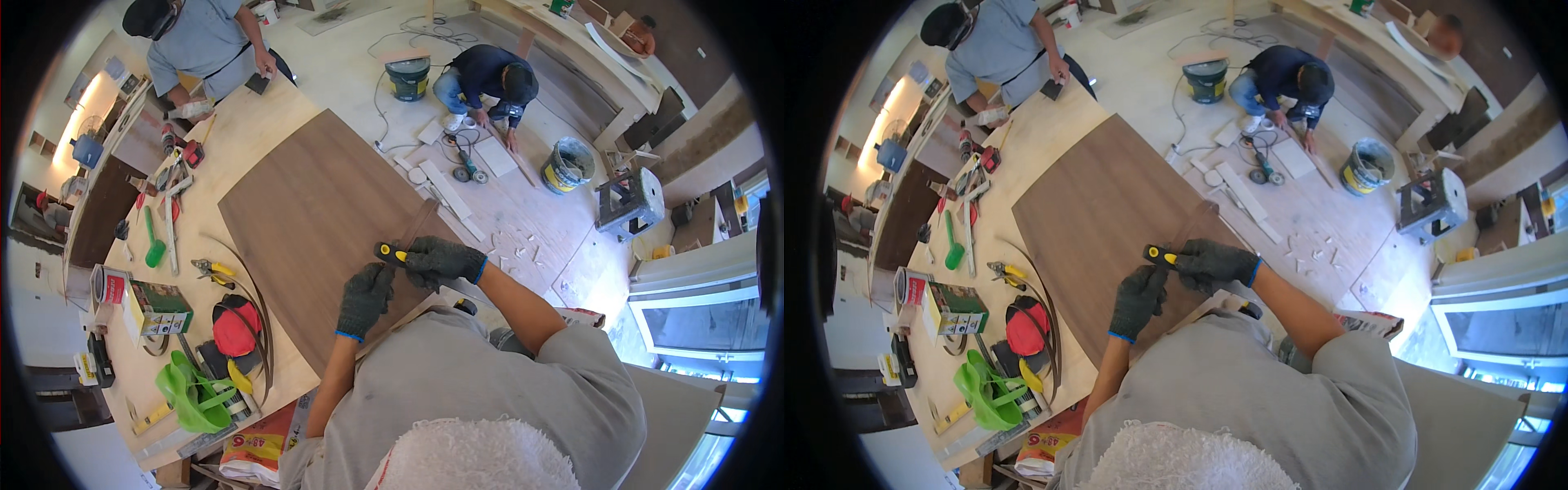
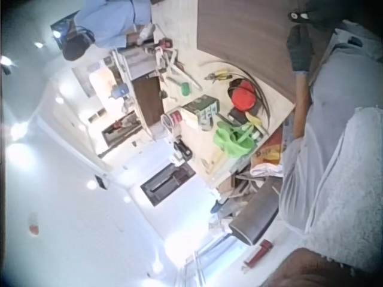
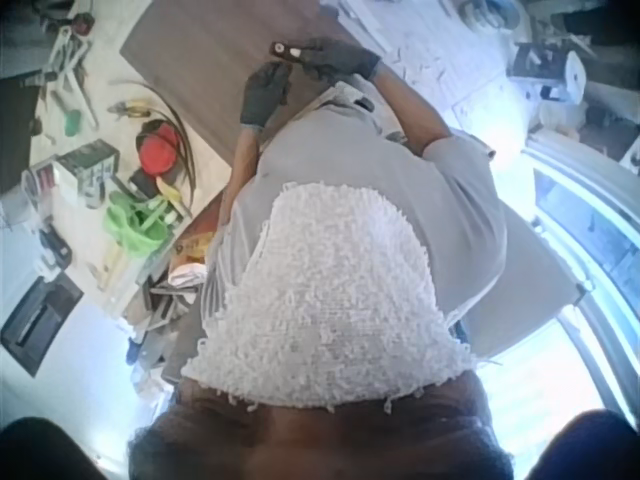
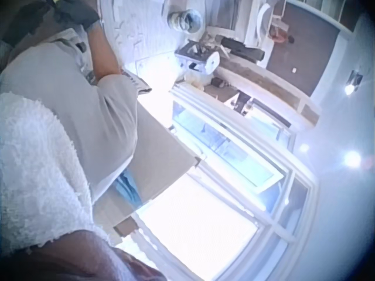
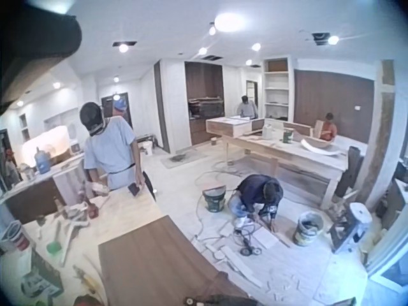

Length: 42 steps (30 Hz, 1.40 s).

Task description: The person cuts a roll of wood edge banding into segments using tin snips, then uses a utility knife to trim the ends of the cut pieces. The person handles the banding and tools on a workbench while other workers are visible in the background.

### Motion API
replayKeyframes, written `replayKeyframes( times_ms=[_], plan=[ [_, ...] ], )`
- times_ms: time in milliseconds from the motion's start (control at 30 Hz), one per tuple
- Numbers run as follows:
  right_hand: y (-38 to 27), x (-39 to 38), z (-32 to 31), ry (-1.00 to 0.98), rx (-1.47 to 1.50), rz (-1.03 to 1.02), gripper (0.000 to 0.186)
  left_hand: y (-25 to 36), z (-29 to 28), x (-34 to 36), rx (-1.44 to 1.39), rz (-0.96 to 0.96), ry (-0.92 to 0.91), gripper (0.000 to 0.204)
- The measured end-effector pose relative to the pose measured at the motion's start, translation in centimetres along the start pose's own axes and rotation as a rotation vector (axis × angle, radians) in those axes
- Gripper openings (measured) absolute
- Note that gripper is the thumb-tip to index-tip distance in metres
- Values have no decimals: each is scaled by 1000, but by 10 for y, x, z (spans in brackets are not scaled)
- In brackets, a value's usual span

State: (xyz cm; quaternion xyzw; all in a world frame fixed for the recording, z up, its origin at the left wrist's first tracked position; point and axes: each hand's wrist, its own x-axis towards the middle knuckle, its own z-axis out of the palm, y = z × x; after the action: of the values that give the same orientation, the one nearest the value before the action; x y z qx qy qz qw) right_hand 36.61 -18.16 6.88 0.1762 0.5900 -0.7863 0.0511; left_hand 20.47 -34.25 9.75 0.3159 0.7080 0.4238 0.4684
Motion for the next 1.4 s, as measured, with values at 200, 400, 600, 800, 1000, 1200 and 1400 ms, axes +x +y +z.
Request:
replayKeyframes(
  times_ms=[200, 400, 600, 800, 1000, 1200, 1400],
  plan=[
    [-22, -13, 19, 192, -5, -98, 43, 19, -1, 2, 286, 180, 17, 26],
    [-23, -15, 24, 452, -186, -50, 41, 17, 6, 12, 552, 436, 69, 26],
    [-22, -12, 6, 780, -47, -20, 39, 15, 16, 16, 636, 523, 70, 22],
    [3, -24, -48, 984, 46, -81, 34, 23, 14, -4, 585, 556, -90, 22],
    [12, -40, -74, 1118, 181, -210, 34, 20, 3, -20, 770, 731, -169, 20],
    [10, -48, -76, 1008, 272, -220, 34, 15, -15, -24, 865, 912, -176, 13],
    [16, -68, -66, 470, 229, -347, 45, 34, -28, -25, 166, -69, -250, 25]
  ],
)
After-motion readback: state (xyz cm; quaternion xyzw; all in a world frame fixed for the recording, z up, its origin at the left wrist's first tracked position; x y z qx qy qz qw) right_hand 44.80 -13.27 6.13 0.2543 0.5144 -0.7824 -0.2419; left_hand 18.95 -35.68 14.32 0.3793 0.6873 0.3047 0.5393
